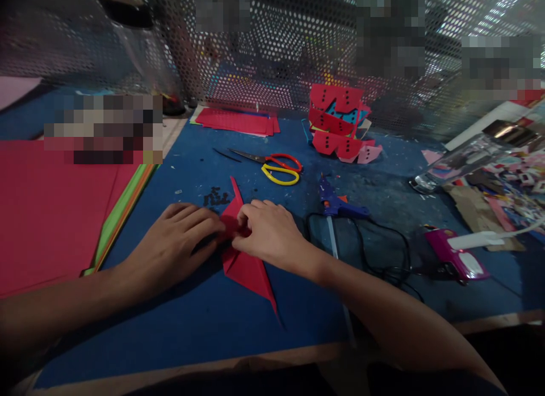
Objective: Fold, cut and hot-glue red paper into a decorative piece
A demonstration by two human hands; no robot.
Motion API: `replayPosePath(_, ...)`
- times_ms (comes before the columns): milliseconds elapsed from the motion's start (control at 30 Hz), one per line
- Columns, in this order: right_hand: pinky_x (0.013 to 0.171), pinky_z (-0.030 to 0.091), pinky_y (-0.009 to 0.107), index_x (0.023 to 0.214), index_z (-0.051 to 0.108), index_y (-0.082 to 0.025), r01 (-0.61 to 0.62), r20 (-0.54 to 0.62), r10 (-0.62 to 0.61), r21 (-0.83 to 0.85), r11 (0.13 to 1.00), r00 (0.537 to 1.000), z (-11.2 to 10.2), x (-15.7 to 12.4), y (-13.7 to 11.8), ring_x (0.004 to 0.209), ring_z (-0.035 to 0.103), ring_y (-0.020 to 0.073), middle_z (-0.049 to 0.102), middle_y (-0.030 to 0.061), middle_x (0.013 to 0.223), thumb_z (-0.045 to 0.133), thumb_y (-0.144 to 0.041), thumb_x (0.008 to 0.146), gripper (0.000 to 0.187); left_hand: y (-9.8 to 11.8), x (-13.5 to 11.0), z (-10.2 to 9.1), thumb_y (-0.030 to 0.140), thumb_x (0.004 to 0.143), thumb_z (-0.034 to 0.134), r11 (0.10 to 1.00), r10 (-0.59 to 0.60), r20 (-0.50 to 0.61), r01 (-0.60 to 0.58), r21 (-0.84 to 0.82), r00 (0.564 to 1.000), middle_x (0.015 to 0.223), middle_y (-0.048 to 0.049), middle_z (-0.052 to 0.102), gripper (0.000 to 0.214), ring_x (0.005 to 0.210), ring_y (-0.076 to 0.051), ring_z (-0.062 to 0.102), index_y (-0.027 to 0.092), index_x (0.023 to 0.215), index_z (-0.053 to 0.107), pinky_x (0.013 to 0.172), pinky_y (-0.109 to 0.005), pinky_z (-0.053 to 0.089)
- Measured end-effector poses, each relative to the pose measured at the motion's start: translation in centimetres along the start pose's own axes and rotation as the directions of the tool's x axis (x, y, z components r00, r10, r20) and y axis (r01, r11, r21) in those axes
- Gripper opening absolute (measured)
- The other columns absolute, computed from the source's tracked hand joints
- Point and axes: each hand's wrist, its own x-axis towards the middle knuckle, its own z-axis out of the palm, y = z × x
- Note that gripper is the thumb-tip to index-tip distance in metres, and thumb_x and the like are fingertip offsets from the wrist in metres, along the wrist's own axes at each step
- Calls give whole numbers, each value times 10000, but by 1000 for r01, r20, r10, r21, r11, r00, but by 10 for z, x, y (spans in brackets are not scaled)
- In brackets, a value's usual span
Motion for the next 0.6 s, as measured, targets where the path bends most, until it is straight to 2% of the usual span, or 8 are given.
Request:
replayPosePath(167,685,338,301,829,637,-230,8,-12,-8,19,1000,1000,1,0,2,787,535,161,655,-13,847,714,-247,767,101,3,-3,-6,144,1025,489,984,149,-39,-144,101,988,1056,-53,730,211,976,-250,629,196,1023,693,924,-439,424)
replayPosePath(367,694,349,298,816,639,-231,12,-1,-12,37,999,1000,1,1,3,791,550,160,662,-11,842,711,-262,802,80,11,-5,-10,132,1010,488,968,181,-4,-178,177,983,1039,-92,722,224,1010,-285,602,151,1000,711,899,-446,452)
replayPosePath(600,676,349,291,821,640,-232,8,-2,-8,31,999,1000,-2,1,-1,771,543,157,668,-8,866,716,-243,761,97,12,-6,-9,114,999,440,940,235,21,-233,250,972,937,-116,690,287,895,-275,594,132,925,717,892,-455,474)
